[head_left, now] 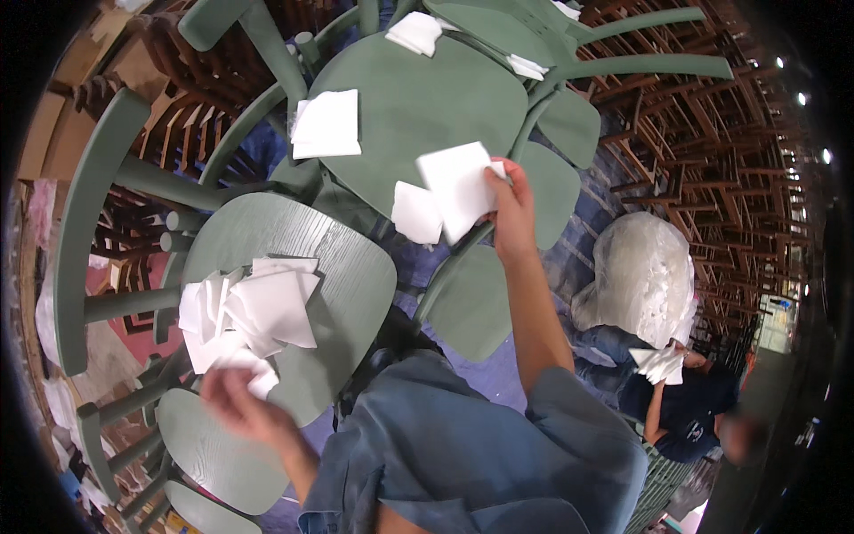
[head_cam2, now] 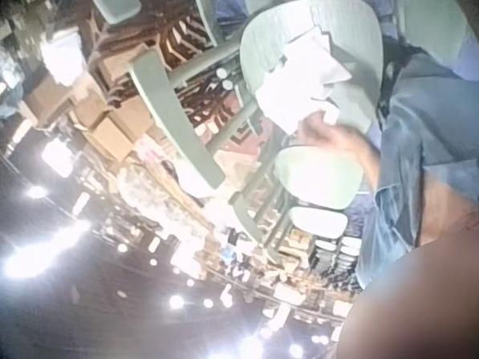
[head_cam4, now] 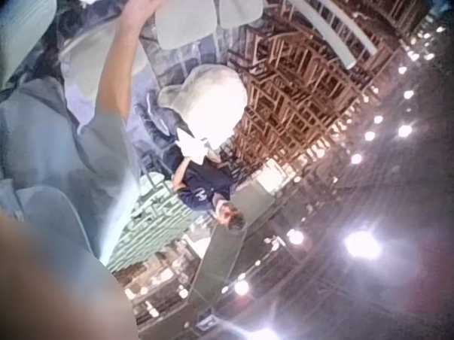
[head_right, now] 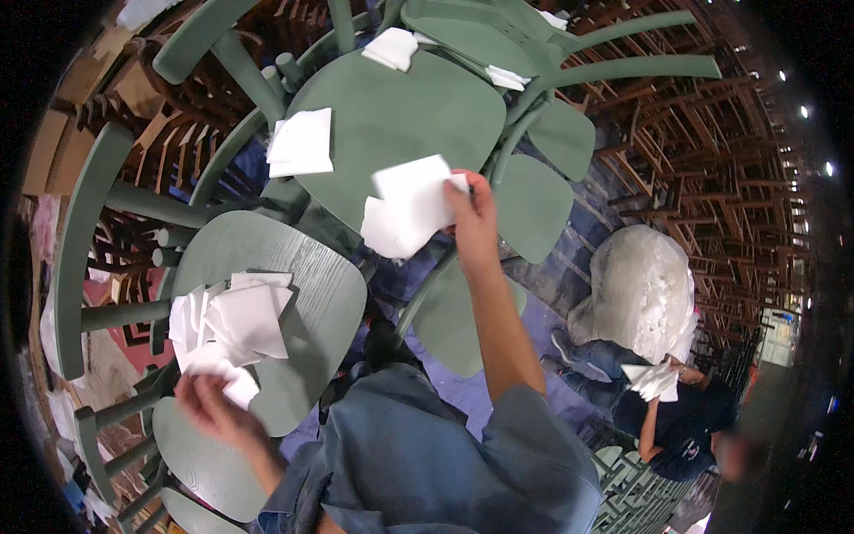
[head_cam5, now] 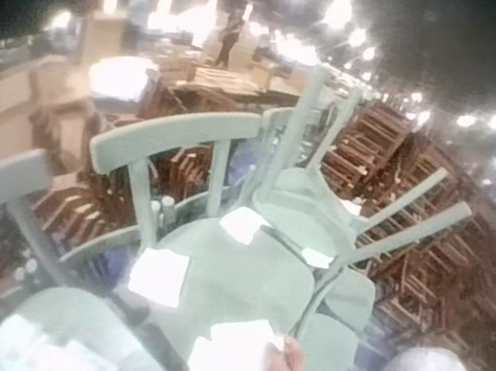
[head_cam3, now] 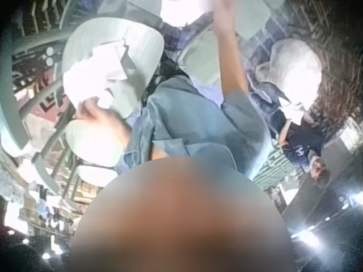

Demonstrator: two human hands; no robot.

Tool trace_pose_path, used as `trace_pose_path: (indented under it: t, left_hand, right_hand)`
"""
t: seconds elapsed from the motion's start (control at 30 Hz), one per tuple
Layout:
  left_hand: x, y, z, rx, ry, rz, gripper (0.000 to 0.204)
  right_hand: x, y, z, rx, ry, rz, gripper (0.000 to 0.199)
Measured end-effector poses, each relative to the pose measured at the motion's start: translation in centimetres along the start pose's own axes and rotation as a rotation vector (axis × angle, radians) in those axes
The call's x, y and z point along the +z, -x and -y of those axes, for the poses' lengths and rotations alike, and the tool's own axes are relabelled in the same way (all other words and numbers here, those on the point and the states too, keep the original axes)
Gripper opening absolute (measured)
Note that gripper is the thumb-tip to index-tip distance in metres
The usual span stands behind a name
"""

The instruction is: The person takes white foam pads from a large plastic bag and places them on the seats of green wooden chairs. The person repeatedly reaches into the bag, retrieves pads, and distributes them across multiple chairs in a warehouse-like room.

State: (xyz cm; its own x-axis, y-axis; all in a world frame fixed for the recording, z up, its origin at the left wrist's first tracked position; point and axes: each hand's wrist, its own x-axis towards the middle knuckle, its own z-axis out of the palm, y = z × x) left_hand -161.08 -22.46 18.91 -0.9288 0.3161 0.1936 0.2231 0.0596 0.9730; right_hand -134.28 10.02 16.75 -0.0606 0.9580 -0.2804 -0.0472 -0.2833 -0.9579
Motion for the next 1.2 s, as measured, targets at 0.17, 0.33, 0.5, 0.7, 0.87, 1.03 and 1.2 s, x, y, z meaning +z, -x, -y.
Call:
trace_pose_path:
  t: [0.17, 0.33, 0.5, 0.7, 0.87, 1.03, 1.2]
  left_hand:
    - [19.2, 3.1, -2.7, -0.196, 0.136, 0.793, 0.057]
    - [24.0, 3.7, -1.1, -0.279, 0.156, 0.835, 0.049]
    - [24.6, 3.8, 2.0, -0.213, 0.075, 0.789, 0.045]
    - [22.7, 2.8, 1.6, 0.186, -0.102, 0.779, 0.027]
    - [17.5, 3.0, 0.2, 0.168, -0.148, 0.792, 0.022]
    - [10.8, 3.6, 0.7, 0.066, -0.204, 0.718, 0.019]
    - [5.5, 4.4, 2.0, -0.077, -0.208, 0.603, 0.016]
  right_hand:
    - [5.4, 4.8, -1.2, -0.158, 0.022, 0.397, 0.037]
    - [2.9, 3.4, -3.7, -0.002, -0.093, 0.287, 0.039]
    - [-3.4, -10.2, -4.2, -0.264, 0.071, 0.007, 0.033]
    - [-9.6, -31.0, -1.1, -0.341, 0.470, -0.494, 0.053]
    - [-10.1, -33.9, -3.5, -0.361, 0.971, -0.446, 0.070]
    - [-8.9, -31.5, -2.5, -0.308, 1.067, -0.487, 0.081]
    - [-5.9, -25.9, -1.7, -0.316, 1.236, -0.574, 0.083]
